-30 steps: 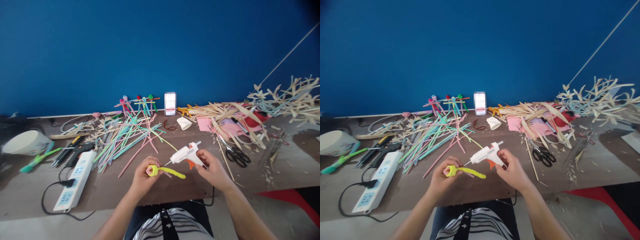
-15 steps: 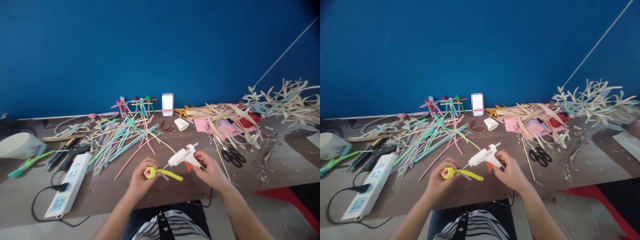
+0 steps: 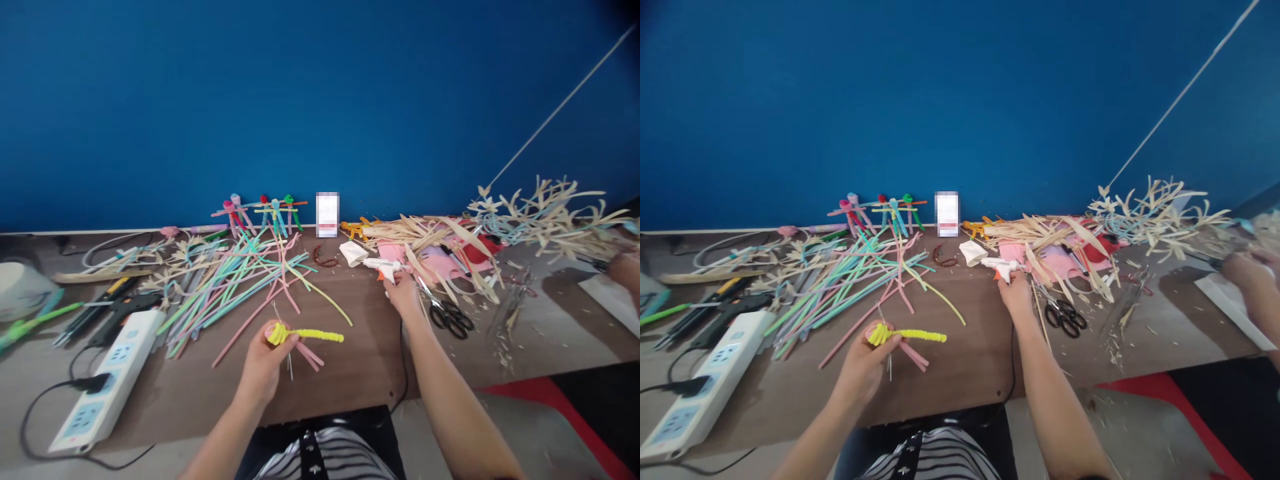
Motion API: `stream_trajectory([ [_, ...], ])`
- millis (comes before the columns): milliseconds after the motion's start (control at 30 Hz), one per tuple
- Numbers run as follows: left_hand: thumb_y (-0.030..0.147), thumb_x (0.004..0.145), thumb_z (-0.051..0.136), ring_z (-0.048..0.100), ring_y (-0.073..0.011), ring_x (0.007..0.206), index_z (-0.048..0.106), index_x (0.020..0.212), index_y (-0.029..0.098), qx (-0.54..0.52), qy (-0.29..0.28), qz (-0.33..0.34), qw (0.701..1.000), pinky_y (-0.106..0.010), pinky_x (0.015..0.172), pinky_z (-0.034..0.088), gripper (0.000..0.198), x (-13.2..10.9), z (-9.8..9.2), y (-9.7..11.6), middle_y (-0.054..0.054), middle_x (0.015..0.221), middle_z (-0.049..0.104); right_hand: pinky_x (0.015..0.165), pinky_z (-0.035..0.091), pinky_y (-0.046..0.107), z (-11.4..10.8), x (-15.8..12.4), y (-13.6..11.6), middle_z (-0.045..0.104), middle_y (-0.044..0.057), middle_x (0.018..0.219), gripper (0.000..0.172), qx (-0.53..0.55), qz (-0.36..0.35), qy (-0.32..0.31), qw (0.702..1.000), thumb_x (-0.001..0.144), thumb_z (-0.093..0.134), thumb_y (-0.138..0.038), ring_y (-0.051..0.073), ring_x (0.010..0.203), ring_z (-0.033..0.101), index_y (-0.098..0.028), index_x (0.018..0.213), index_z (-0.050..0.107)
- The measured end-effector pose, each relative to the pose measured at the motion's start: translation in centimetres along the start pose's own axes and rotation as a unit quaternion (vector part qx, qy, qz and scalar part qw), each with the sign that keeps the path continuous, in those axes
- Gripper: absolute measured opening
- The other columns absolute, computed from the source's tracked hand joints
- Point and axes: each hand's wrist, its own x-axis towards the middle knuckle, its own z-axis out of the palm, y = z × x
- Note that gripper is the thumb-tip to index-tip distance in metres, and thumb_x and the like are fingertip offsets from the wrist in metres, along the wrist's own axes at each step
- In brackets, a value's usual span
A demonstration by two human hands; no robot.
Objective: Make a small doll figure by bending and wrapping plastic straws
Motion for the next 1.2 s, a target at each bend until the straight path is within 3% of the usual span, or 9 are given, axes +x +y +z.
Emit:
stream_trajectory([
  [167, 0.020, 0.059, 0.069, 0.055, -0.0097, 0.060, 0.051, 0.073, 0.015, 0.017, 0.020, -0.015, 1.000, -0.020, 0.061, 0.042, 0.023, 0.0, -0.4, -0.3, 0.004, 0.062, 0.054, 0.072, 0.039, 0.031, 0.3, -0.9, -3.2, 0.057, 0.016, 0.094, 0.025, -0.102, -0.064, 0.028, 0.992, 0.074, 0.051, -0.031, 0.023, 0.089, 0.054, -0.012, 0.089, 0.054],
  [333, 0.021, 0.056, 0.070, 0.055, -0.0107, 0.059, 0.053, 0.072, 0.014, 0.039, 0.020, -0.016, 0.999, -0.022, 0.060, 0.042, 0.024, 0.6, 0.2, -0.2, 0.004, 0.062, 0.054, 0.069, 0.040, 0.026, 3.1, -4.3, -7.0, 0.058, 0.005, 0.087, 0.020, -0.140, -0.233, -0.185, 0.944, 0.076, 0.051, -0.035, 0.016, 0.076, 0.056, -0.019, 0.088, 0.054],
  [467, 0.019, 0.057, 0.070, 0.055, -0.0095, 0.060, 0.054, 0.073, 0.014, 0.032, 0.006, -0.014, 0.999, -0.021, 0.062, 0.042, 0.023, 0.9, 0.9, 0.1, 0.004, 0.064, 0.054, 0.074, 0.039, 0.029, 6.2, -5.5, -9.0, 0.055, 0.010, 0.096, 0.023, -0.138, -0.276, -0.208, 0.928, 0.077, 0.052, -0.028, 0.021, 0.089, 0.052, -0.016, 0.096, 0.051],
  [567, 0.019, 0.057, 0.070, 0.055, -0.0098, 0.061, 0.054, 0.073, 0.014, 0.026, -0.012, -0.019, 0.999, -0.021, 0.063, 0.043, 0.023, 0.8, 0.8, 0.5, 0.004, 0.065, 0.054, 0.074, 0.038, 0.029, 7.1, -5.1, -9.5, 0.057, 0.010, 0.089, 0.009, -0.126, -0.284, -0.228, 0.923, 0.077, 0.050, -0.020, 0.021, 0.086, 0.053, -0.015, 0.083, 0.055],
  [667, 0.017, 0.057, 0.070, 0.055, -0.0092, 0.061, 0.054, 0.074, 0.014, 0.042, -0.024, -0.021, 0.999, -0.021, 0.062, 0.042, 0.023, 0.7, 0.1, 0.6, 0.004, 0.064, 0.054, 0.070, 0.039, 0.028, 6.2, -4.8, -9.6, 0.059, 0.007, 0.078, 0.011, -0.106, -0.285, -0.251, 0.919, 0.077, 0.046, -0.014, 0.018, 0.077, 0.055, -0.015, 0.071, 0.055],
  [767, 0.016, 0.059, 0.069, 0.053, -0.0078, 0.059, 0.055, 0.074, 0.014, 0.055, -0.033, -0.019, 0.998, -0.019, 0.060, 0.041, 0.021, 0.6, -0.5, 0.6, 0.005, 0.063, 0.054, 0.062, 0.040, 0.023, 3.8, -5.5, -9.7, 0.061, 0.002, 0.074, 0.010, -0.063, -0.293, -0.281, 0.912, 0.078, 0.046, -0.015, 0.013, 0.068, 0.056, -0.018, 0.079, 0.055],
  [867, 0.016, 0.059, 0.069, 0.053, -0.0078, 0.059, 0.055, 0.073, 0.014, 0.046, -0.050, -0.030, 0.997, -0.018, 0.060, 0.041, 0.020, 0.6, -0.5, 0.7, 0.005, 0.062, 0.054, 0.062, 0.041, 0.020, 1.1, -7.0, -10.1, 0.063, -0.001, 0.077, 0.019, 0.075, -0.330, -0.347, 0.874, 0.078, 0.043, -0.010, 0.010, 0.068, 0.057, -0.019, 0.089, 0.056],
  [967, 0.016, 0.058, 0.070, 0.055, -0.0085, 0.059, 0.055, 0.073, 0.014, 0.024, -0.068, -0.051, 0.996, -0.019, 0.061, 0.042, 0.021, 0.4, 0.1, 1.1, 0.004, 0.062, 0.055, 0.070, 0.041, 0.023, -0.8, -8.3, -10.5, 0.063, 0.001, 0.084, 0.025, 0.137, -0.389, -0.341, 0.845, 0.077, 0.042, -0.006, 0.012, 0.078, 0.057, -0.019, 0.091, 0.059],
  [1200, 0.019, 0.055, 0.072, 0.057, -0.0094, 0.056, 0.055, 0.071, 0.013, -0.030, -0.095, -0.118, 0.988, -0.021, 0.058, 0.045, 0.024, -0.5, 1.0, 2.2, 0.004, 0.061, 0.056, 0.072, 0.041, 0.025, -1.0, -8.8, -10.0, 0.059, 0.002, 0.077, 0.025, 0.169, -0.441, -0.319, 0.822, 0.076, 0.042, -0.002, 0.013, 0.076, 0.054, -0.018, 0.081, 0.060],
])
